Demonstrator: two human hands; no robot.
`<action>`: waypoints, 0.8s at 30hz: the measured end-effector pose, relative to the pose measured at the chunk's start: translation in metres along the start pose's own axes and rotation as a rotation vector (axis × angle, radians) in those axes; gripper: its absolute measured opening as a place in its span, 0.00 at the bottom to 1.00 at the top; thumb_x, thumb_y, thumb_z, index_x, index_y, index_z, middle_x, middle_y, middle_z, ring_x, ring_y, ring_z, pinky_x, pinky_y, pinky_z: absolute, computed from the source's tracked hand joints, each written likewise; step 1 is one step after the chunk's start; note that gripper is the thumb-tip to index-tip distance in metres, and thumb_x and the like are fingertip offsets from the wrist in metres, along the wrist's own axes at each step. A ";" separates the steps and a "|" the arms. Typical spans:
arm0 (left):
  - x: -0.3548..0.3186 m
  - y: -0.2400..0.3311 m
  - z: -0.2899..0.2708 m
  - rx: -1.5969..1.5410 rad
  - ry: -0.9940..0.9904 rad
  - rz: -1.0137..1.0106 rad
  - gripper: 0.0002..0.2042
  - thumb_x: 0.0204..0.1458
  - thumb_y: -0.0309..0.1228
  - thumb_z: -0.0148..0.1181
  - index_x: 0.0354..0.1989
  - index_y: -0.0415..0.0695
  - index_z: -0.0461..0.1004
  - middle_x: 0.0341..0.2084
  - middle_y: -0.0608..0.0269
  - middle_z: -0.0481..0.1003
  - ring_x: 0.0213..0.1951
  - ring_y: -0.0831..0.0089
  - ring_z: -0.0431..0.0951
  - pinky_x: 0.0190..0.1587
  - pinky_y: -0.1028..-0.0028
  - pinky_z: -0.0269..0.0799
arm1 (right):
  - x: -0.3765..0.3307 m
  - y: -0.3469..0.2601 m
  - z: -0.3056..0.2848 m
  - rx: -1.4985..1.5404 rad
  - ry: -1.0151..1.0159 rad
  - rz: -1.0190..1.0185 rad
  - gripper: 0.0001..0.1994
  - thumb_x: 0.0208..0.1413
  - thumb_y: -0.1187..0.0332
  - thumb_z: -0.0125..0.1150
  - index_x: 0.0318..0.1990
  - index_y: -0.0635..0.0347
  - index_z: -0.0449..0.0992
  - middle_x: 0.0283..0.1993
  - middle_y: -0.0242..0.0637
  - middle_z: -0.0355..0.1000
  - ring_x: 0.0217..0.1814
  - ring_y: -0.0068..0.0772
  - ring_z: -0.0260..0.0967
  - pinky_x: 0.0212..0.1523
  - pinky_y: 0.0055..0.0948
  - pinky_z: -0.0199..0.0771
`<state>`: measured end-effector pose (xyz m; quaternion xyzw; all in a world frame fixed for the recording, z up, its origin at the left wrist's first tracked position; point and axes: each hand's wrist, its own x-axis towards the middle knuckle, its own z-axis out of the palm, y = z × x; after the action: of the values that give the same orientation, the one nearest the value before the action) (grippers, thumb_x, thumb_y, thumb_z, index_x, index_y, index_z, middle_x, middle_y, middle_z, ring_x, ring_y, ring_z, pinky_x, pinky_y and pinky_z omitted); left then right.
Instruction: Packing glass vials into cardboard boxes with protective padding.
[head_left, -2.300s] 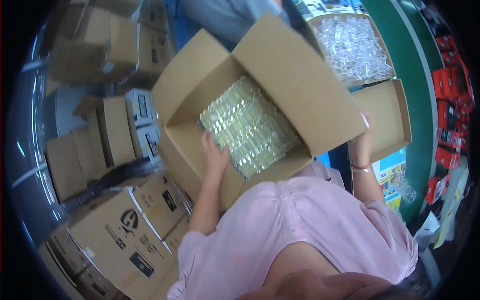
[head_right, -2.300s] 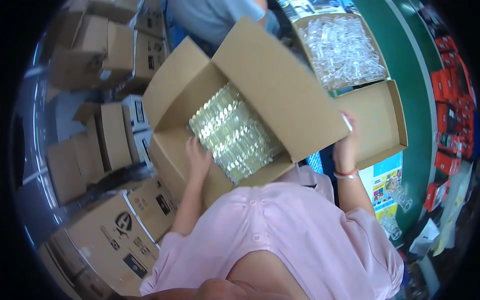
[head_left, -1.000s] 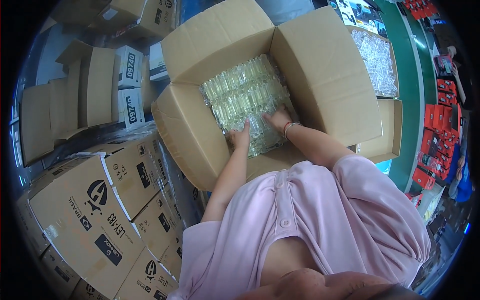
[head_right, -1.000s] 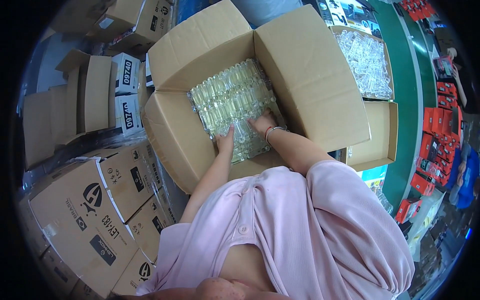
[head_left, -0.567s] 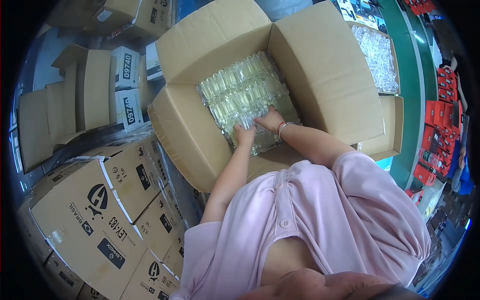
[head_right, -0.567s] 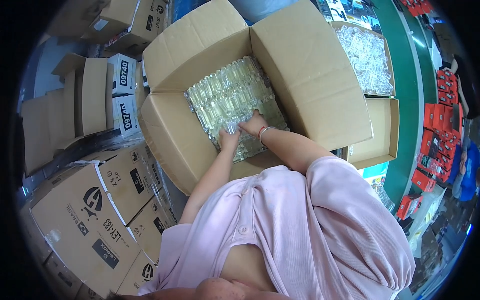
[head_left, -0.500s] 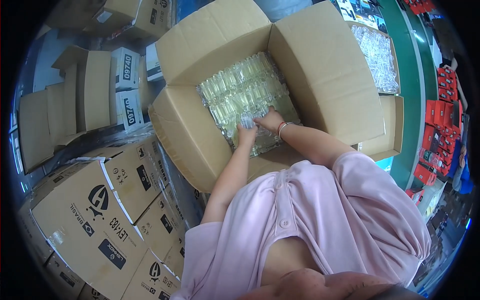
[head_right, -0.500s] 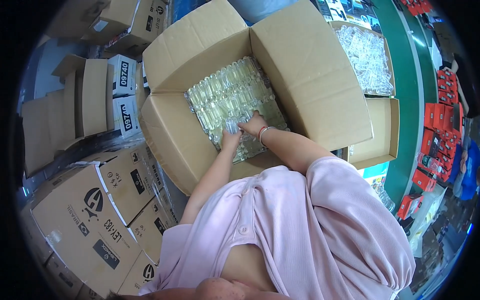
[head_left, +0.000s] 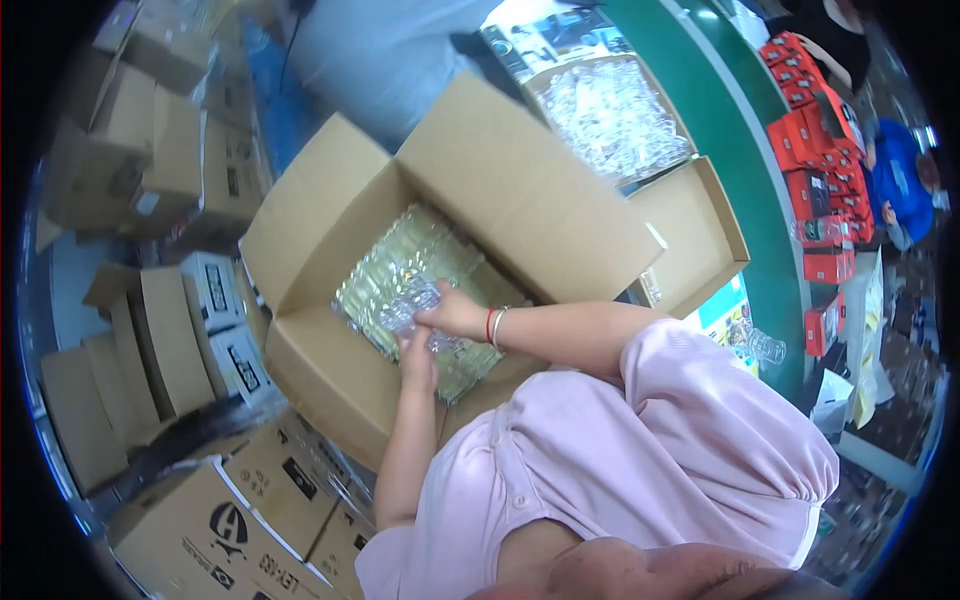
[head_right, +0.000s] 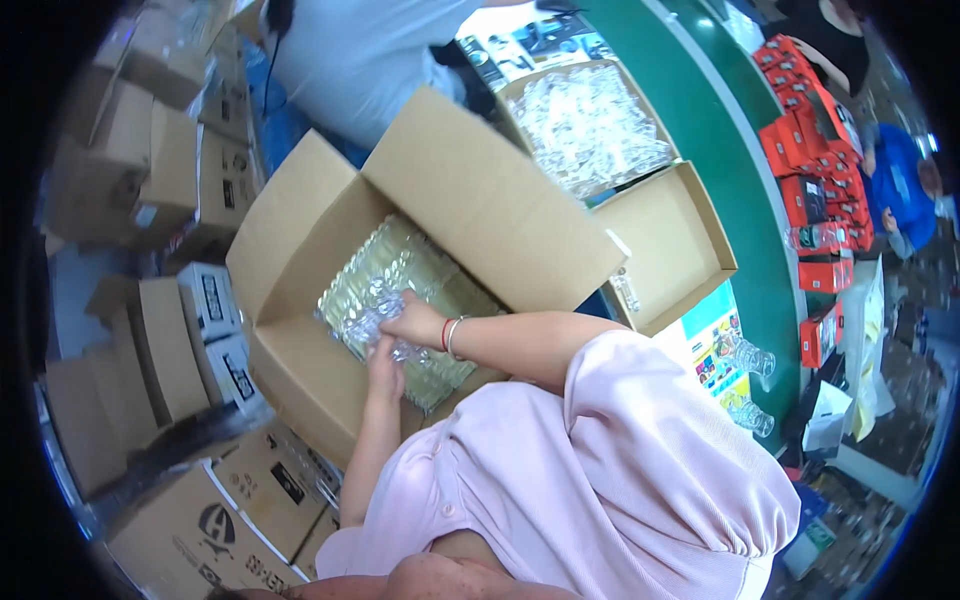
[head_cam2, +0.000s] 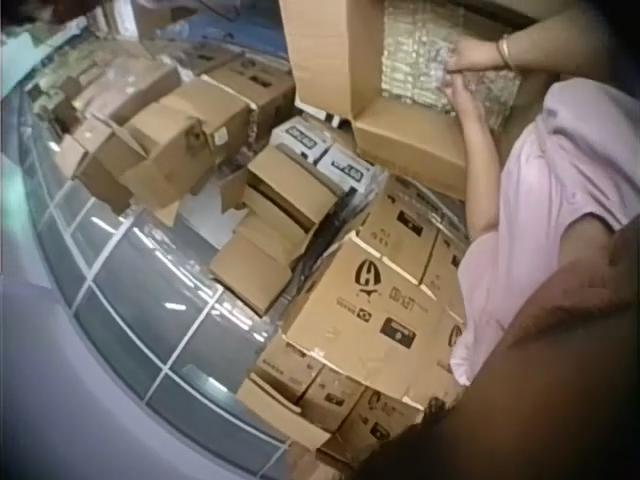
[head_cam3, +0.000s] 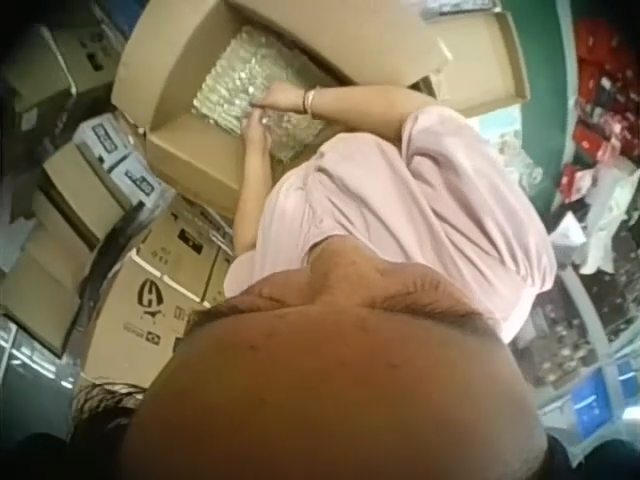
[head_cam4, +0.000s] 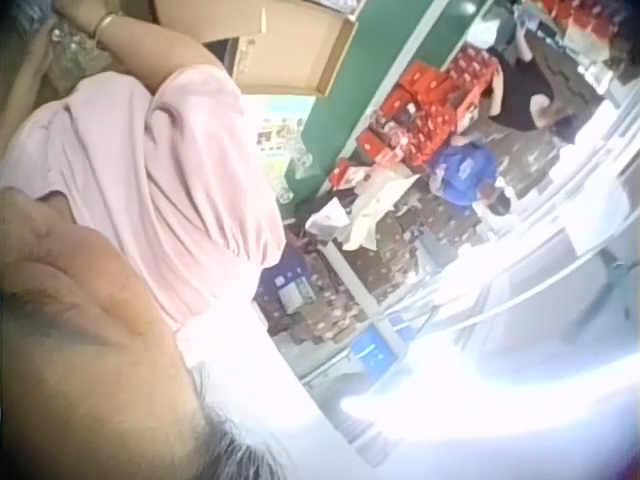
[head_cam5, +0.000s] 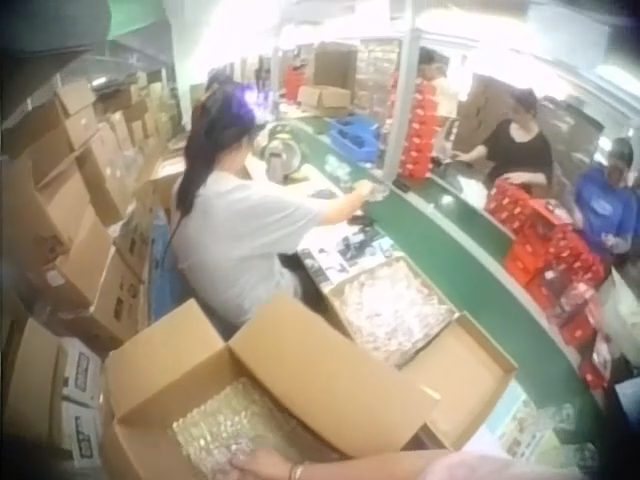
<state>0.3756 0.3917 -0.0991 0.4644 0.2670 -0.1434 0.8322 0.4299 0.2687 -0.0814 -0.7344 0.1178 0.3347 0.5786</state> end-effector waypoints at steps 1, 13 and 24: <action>-0.007 0.022 0.017 0.014 -0.017 0.018 0.22 0.48 0.25 0.54 0.53 0.42 0.57 0.46 0.61 0.66 0.50 0.69 0.66 0.51 0.71 0.62 | -0.021 -0.038 -0.014 -0.007 -0.024 -0.043 0.38 0.38 0.58 0.63 0.51 0.78 0.54 0.41 0.55 0.68 0.44 0.43 0.69 0.45 0.33 0.68; 0.046 0.073 0.342 0.562 -0.631 0.544 0.28 0.42 0.28 0.61 0.52 0.38 0.57 0.42 0.57 0.69 0.43 0.71 0.70 0.45 0.73 0.66 | -0.101 -0.109 -0.278 0.452 0.483 -0.662 0.26 0.44 0.64 0.62 0.48 0.68 0.60 0.43 0.40 0.66 0.47 0.29 0.63 0.49 0.29 0.63; 0.168 -0.055 0.448 0.869 -0.491 -0.148 0.32 0.38 0.28 0.63 0.53 0.43 0.55 0.43 0.57 0.67 0.45 0.66 0.69 0.43 0.70 0.66 | 0.007 0.022 -0.407 0.361 1.077 -0.312 0.33 0.39 0.61 0.64 0.51 0.71 0.60 0.44 0.50 0.68 0.48 0.40 0.66 0.49 0.30 0.64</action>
<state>0.6257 -0.0162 -0.0435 0.7002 0.0113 -0.4047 0.5880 0.5673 -0.1141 -0.0591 -0.6995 0.3407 -0.1999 0.5955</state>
